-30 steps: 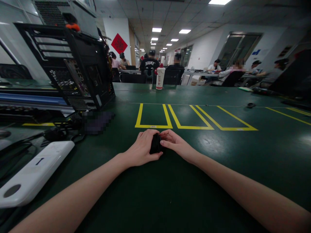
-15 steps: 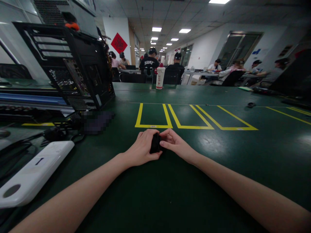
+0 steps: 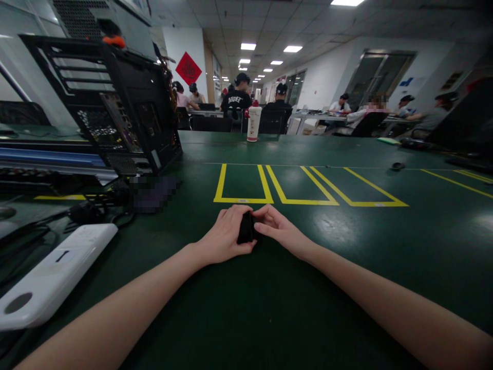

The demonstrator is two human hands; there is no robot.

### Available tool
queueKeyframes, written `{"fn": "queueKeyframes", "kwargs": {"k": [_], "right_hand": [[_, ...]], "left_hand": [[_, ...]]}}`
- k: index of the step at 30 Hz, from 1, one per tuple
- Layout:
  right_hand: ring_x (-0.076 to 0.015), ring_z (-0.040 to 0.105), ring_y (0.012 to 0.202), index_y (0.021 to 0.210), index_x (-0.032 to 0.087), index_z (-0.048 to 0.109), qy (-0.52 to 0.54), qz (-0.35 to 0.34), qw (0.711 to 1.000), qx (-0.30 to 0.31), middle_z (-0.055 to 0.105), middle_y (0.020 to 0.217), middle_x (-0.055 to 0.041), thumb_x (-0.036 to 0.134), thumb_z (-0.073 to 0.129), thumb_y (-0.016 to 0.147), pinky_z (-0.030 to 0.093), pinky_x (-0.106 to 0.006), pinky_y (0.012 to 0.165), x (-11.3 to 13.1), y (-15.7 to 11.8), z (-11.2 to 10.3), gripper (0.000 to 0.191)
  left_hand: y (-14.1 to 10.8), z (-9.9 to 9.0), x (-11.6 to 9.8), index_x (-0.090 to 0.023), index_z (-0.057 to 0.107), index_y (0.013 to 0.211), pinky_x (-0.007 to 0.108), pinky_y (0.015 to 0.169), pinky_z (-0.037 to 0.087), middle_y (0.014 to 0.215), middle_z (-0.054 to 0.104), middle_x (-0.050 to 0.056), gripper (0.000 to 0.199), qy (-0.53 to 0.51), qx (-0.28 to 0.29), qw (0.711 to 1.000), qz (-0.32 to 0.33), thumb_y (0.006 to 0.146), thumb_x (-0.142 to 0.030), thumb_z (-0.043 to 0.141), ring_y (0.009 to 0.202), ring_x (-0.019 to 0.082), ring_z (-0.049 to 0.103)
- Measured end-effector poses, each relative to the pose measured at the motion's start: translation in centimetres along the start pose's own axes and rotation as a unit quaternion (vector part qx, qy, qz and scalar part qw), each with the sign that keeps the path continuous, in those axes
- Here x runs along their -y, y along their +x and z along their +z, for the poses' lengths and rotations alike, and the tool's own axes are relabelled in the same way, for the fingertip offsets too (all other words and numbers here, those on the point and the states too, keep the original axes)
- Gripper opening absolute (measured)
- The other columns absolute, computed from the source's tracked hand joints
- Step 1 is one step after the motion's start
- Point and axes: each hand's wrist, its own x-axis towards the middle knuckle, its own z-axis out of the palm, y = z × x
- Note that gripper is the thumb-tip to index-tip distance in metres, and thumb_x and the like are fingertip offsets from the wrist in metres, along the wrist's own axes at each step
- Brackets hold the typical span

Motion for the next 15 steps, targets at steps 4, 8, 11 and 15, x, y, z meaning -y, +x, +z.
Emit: {"fn": "queueKeyframes", "kwargs": {"k": [4, 8, 11, 15], "right_hand": [[-0.0166, 0.052, 0.1, 0.098, 0.022, 0.049, -0.005, 0.013, 1.0, -0.013, 0.053, 0.101, -0.0026, 0.023, 0.06, 0.076, 0.038, -0.039, 0.093, -0.21, 0.2, 0.0, 0.025], [-0.0165, 0.051, 0.101, 0.1, 0.02, 0.049, 0.003, 0.03, 1.0, -0.004, 0.052, 0.102, -0.0037, 0.021, 0.061, 0.075, 0.036, -0.039, 0.095, -0.2, 0.31, -0.21, 0.029], [-0.0158, 0.052, 0.099, 0.098, 0.021, 0.048, 0.022, 0.018, 0.999, 0.027, 0.053, 0.1, -0.0025, 0.016, 0.065, 0.07, 0.039, -0.039, 0.092, 0.01, 0.19, -0.31, 0.033], [-0.0147, 0.053, 0.096, 0.095, 0.021, 0.048, 0.028, 0.013, 0.999, 0.026, 0.054, 0.097, -0.0011, 0.016, 0.064, 0.071, 0.04, -0.037, 0.089, 0.2, 0.04, -0.22, 0.029]], "left_hand": [[-0.02, 0.04, -0.01, -0.018, 0.032, 0.116, 0.041, 0.087, 0.037, 0.11, 0.045, 0.009, 0.054, -0.003, -0.001, 1.0, -0.002, 0.072, -0.03, 0.06, 0.102, 0.024, 0.046], [-0.02, 0.18, 0.05, -0.017, 0.031, 0.116, 0.041, 0.087, 0.036, 0.11, 0.045, 0.01, 0.055, 0.002, -0.005, 1.0, 0.001, 0.072, -0.03, 0.06, 0.102, 0.025, 0.046], [-0.03, 0.27, 0.11, -0.019, 0.031, 0.115, 0.042, 0.086, 0.037, 0.11, 0.045, 0.009, 0.054, 0.004, -0.007, 1.0, 0.002, 0.071, -0.03, 0.06, 0.101, 0.025, 0.046], [-0.05, 0.35, 0.19, -0.019, 0.031, 0.115, 0.042, 0.086, 0.037, 0.11, 0.045, 0.01, 0.054, 0.004, -0.012, 1.0, 0.001, 0.071, -0.029, 0.06, 0.102, 0.026, 0.046]]}}
